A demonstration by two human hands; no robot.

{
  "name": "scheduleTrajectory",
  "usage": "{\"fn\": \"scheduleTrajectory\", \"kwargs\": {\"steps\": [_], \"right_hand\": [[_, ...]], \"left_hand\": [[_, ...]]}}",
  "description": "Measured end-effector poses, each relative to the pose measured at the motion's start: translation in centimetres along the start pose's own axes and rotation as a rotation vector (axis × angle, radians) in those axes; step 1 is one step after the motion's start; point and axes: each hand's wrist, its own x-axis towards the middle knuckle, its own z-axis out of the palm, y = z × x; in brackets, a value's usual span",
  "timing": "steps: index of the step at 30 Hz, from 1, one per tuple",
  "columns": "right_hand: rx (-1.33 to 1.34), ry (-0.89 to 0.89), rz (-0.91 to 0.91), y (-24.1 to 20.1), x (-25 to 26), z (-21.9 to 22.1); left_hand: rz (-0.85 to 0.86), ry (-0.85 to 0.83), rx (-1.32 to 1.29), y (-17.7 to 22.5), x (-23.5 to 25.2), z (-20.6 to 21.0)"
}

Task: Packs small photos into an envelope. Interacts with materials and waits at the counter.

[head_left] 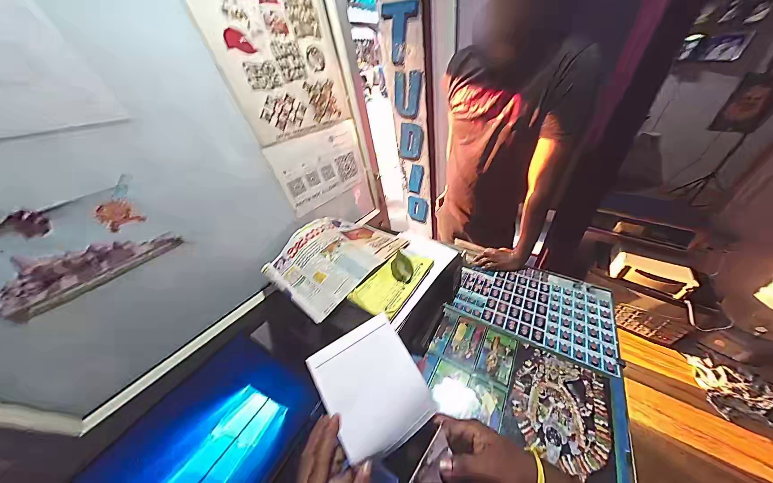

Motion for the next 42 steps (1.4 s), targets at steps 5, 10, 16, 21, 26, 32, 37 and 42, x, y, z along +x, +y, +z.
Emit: {"fn": "scheduleTrajectory", "kwargs": {"steps": [5,10,16,21,26,32,37,42], "right_hand": [[0.054,0.071,0.050,1.2,1.2,2.3],[-0.286,0.130,0.026,1.3,2.2,3.0],[-0.558,0.140,0.089,1.8,2.6,2.6],[-0.744,0.199,0.060,3.1,2.0,3.1],[-0.839,0.218,0.069,4.3,1.1,2.8],[-0.891,0.246,0.126,5.3,0.3,2.2],[-1.027,0.230,0.190,5.2,0.0,2.0],[-1.160,0.060,0.285,5.3,0.2,2.5]], "left_hand": [[-0.019,0.058,-0.108,-0.9,-2.0,1.0],[-0.004,-0.096,-0.207,-0.5,-0.6,-2.2],[0.019,-0.004,-0.172,-0.9,2.2,-5.1],[-0.032,0.117,-0.254,-2.8,0.7,-4.9],[-0.097,0.266,-0.297,-4.6,-0.8,-3.9],[-0.185,0.271,-0.166,-4.5,-1.5,-3.4],[-0.346,0.294,-0.404,-3.8,-1.8,-2.7],[-0.519,0.382,-0.675,-3.7,-1.4,-2.4]]}}
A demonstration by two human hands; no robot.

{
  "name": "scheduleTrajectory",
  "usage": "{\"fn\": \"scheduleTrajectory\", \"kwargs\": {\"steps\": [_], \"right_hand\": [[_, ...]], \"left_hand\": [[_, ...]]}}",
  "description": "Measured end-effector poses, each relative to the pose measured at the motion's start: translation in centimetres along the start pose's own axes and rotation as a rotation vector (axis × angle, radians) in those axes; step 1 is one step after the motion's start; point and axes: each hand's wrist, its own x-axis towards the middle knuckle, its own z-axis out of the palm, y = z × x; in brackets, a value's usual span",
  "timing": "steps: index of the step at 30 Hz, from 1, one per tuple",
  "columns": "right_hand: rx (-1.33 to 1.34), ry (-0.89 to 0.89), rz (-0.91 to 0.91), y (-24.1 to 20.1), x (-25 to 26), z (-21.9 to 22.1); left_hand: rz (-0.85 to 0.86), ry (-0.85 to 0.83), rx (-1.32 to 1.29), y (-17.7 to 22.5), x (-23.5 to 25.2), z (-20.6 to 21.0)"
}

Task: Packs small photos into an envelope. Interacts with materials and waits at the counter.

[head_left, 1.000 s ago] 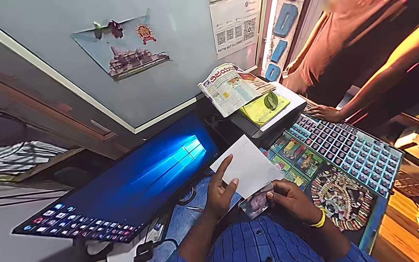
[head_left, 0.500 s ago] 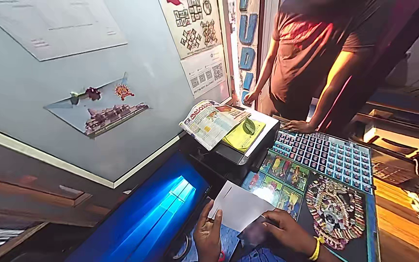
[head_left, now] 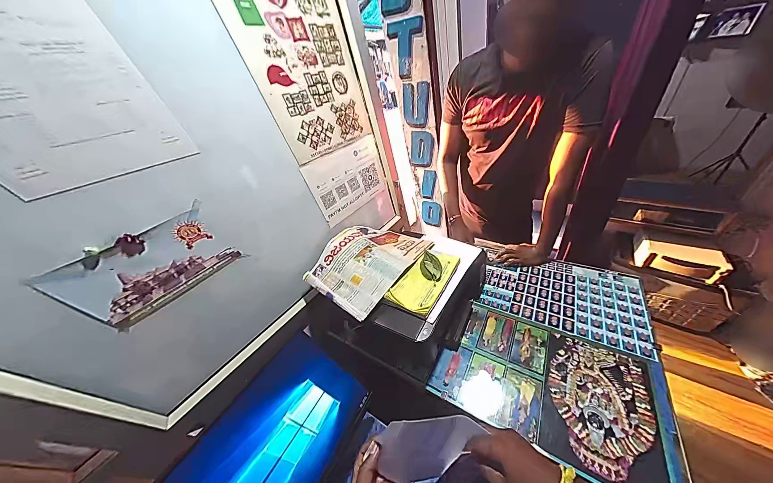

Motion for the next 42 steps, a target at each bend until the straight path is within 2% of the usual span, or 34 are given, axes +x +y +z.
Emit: {"fn": "scheduleTrajectory", "kwargs": {"steps": [2,4,5,7,9,11,13,15,16,18,21,24,27,30,33,37,39,42], "right_hand": [[-0.093,-0.082,-0.058,0.3,0.1,0.5],[-0.180,-0.131,-0.077,0.9,0.2,0.6],[-0.200,-0.154,-0.031,1.0,0.1,0.3],[-0.123,-0.070,0.045,1.2,-0.4,-0.5],[0.169,0.169,0.085,1.0,-0.8,-1.2],[0.582,0.351,0.081,-0.5,-1.1,-2.1],[0.989,0.373,-0.042,-2.5,-1.0,-2.9],[1.123,0.352,-0.136,-4.5,-0.6,-3.1],[1.057,0.369,-0.140,-5.1,-0.3,-2.9],[0.764,0.457,-0.094,-5.4,0.3,-2.0],[0.496,0.489,-0.023,-4.9,0.1,-0.7],[0.396,0.320,-0.033,-4.8,-0.9,-0.7],[0.312,0.103,-0.095,-5.1,-1.4,-1.0],[0.268,0.052,-0.094,-5.0,-1.2,-1.2],[0.249,0.155,-0.108,-4.8,-0.9,-1.2],[0.197,0.375,-0.127,-4.6,-0.8,-0.7],[0.137,0.461,-0.196,-3.9,-0.6,-0.2],[-0.057,0.476,-0.341,-2.7,-0.3,0.6]], "left_hand": [[0.097,0.046,0.127,0.6,0.9,-0.4],[0.294,0.086,0.317,1.7,2.5,-1.2],[0.401,0.072,0.430,2.5,3.1,-1.9],[0.586,0.009,0.688,4.3,4.1,-3.0],[0.666,-0.076,0.902,5.5,4.7,-3.5],[0.655,-0.198,1.075,5.7,4.7,-3.4],[0.602,-0.355,1.150,4.8,4.6,-2.6],[0.507,-0.505,1.059,3.4,4.1,-1.2],[0.451,-0.556,0.975,2.7,3.8,-0.3],[0.343,-0.597,0.830,2.0,3.1,1.2],[0.291,-0.588,0.782,2.0,2.7,1.9],[0.298,-0.524,0.786,2.3,3.1,2.0],[0.265,-0.546,0.780,2.2,3.0,2.4],[0.324,-0.619,0.876,1.3,2.8,2.3],[0.477,-0.620,1.083,1.0,2.5,2.4],[0.602,-0.536,1.260,0.7,2.2,3.0],[0.621,-0.530,1.285,0.7,2.2,3.0],[0.596,-0.613,1.253,0.6,2.1,2.8]]}}
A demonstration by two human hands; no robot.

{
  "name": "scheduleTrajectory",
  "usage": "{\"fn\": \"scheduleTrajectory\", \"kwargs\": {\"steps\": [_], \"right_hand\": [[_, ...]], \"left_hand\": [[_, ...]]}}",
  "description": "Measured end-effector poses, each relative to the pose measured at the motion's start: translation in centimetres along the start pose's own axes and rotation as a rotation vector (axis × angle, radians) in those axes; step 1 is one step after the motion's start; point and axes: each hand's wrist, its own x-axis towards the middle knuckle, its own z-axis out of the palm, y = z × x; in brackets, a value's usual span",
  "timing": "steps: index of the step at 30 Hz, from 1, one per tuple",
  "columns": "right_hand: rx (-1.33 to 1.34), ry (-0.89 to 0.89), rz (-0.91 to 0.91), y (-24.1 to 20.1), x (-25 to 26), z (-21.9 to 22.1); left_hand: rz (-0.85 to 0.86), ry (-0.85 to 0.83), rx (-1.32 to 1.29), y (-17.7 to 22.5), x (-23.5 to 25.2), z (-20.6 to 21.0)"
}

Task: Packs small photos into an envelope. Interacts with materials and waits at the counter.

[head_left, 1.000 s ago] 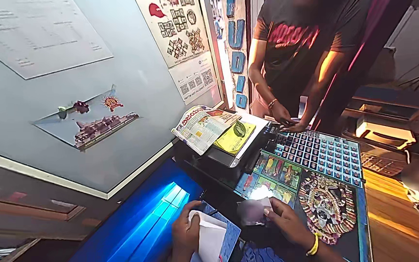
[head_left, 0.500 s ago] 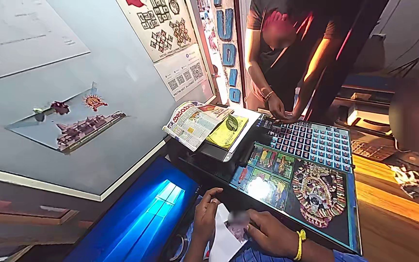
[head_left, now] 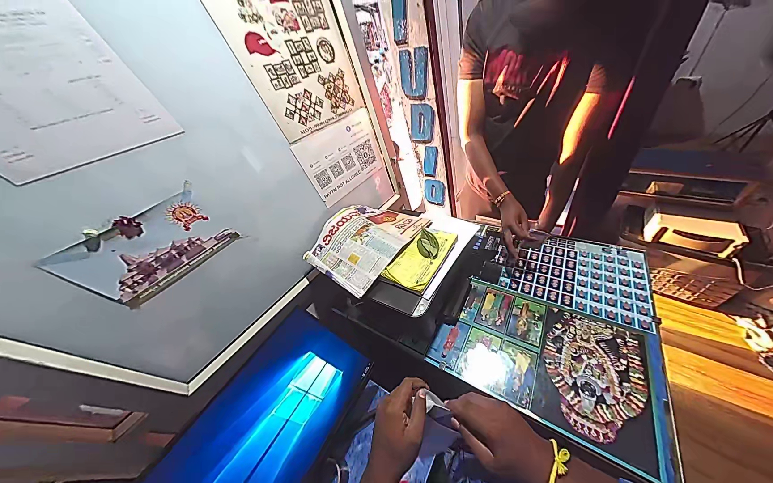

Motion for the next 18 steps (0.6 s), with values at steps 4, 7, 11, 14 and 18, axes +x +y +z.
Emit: {"fn": "scheduleTrajectory", "kwargs": {"steps": [4,7,11,14,18], "right_hand": [[-0.144,-0.060,0.035,0.7,-0.3,0.2],[-0.191,-0.089,0.052,1.3,0.0,-0.8],[-0.242,-0.041,-0.135,1.4,-0.4,-1.0],[-0.256,-0.176,-0.144,1.7,-0.6,-0.7],[-0.152,-0.483,-0.012,2.1,-0.6,-0.9]], "left_hand": [[0.055,-0.052,-0.059,-0.7,-0.5,0.4],[0.041,-0.065,-0.120,-1.0,-0.8,0.6],[-0.061,-0.022,-0.248,-0.5,-1.2,1.8],[-0.086,-0.033,-0.276,-0.5,-1.5,2.3],[-0.070,-0.087,-0.263,-0.4,-2.0,3.0]]}}
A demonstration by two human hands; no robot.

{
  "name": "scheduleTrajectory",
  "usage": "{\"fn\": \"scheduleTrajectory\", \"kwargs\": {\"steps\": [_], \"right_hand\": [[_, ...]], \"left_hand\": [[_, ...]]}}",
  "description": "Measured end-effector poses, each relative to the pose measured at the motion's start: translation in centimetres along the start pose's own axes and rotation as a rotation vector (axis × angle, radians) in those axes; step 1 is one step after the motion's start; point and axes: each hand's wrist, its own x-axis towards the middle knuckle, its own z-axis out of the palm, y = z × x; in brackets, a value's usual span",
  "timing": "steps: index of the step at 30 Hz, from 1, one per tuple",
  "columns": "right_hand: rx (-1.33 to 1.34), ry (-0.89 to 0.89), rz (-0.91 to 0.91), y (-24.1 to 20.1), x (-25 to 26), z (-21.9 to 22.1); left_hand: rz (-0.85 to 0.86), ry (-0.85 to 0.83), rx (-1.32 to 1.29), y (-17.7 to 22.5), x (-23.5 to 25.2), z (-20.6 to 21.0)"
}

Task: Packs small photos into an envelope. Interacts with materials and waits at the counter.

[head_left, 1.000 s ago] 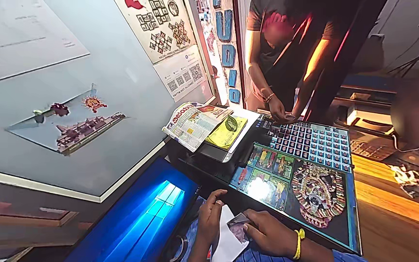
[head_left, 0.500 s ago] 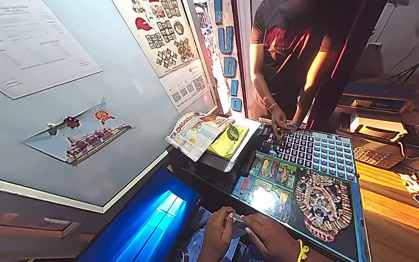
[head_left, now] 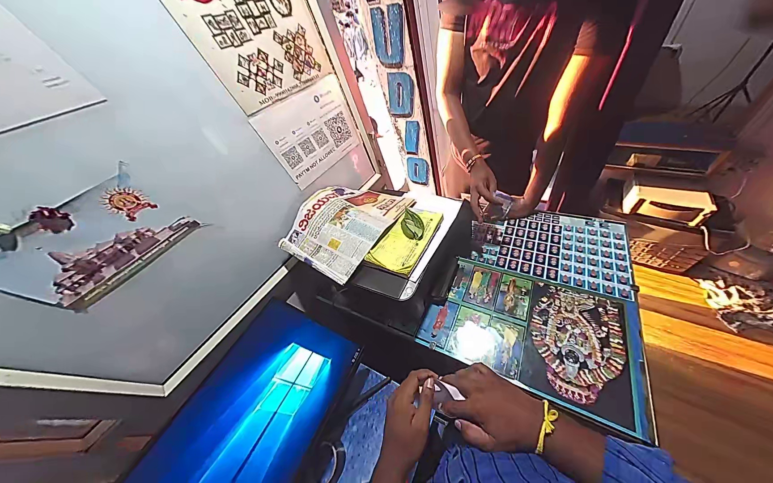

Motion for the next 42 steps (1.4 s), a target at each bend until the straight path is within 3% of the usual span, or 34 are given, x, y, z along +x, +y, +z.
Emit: {"fn": "scheduleTrajectory", "kwargs": {"steps": [3,6,10,16,22,25,28,32,35,37,42], "right_hand": [[0.115,-0.134,0.098,0.0,0.1,-0.7],[0.149,-0.142,0.179,-0.3,0.1,-2.1],[0.285,0.150,0.108,0.0,-0.5,-3.1],[0.304,0.330,0.052,0.6,-0.5,-3.0],[0.255,0.506,-0.052,2.0,-0.5,-2.9],[0.343,0.577,0.016,2.3,-0.9,-3.5],[0.603,0.471,-0.056,2.9,-1.3,-4.1],[0.656,0.252,-0.120,4.0,-2.0,-3.6],[0.630,0.227,-0.027,5.0,-2.7,-3.2],[0.643,0.307,0.107,6.4,-3.6,-3.3],[0.822,0.882,0.740,13.7,-7.4,-6.2]], "left_hand": [[-0.013,0.029,-0.002,0.2,0.2,0.5],[-0.021,0.072,-0.074,0.2,0.6,0.6],[-0.010,-0.038,-0.338,-0.5,0.8,-0.7],[-0.054,-0.223,-0.421,-0.8,0.4,-1.7],[-0.228,-0.158,-0.306,-1.1,0.4,-0.9],[-0.236,-0.152,-0.322,-1.2,0.5,-0.8],[-0.253,-0.131,-0.365,-0.9,0.8,-0.6],[-0.237,-0.161,-0.353,-0.8,1.5,0.2],[-0.244,-0.198,-0.298,-0.8,2.1,1.1],[-0.221,-0.154,-0.207,-0.7,2.4,1.9],[-0.098,-0.064,0.012,-1.8,2.1,2.0]]}}
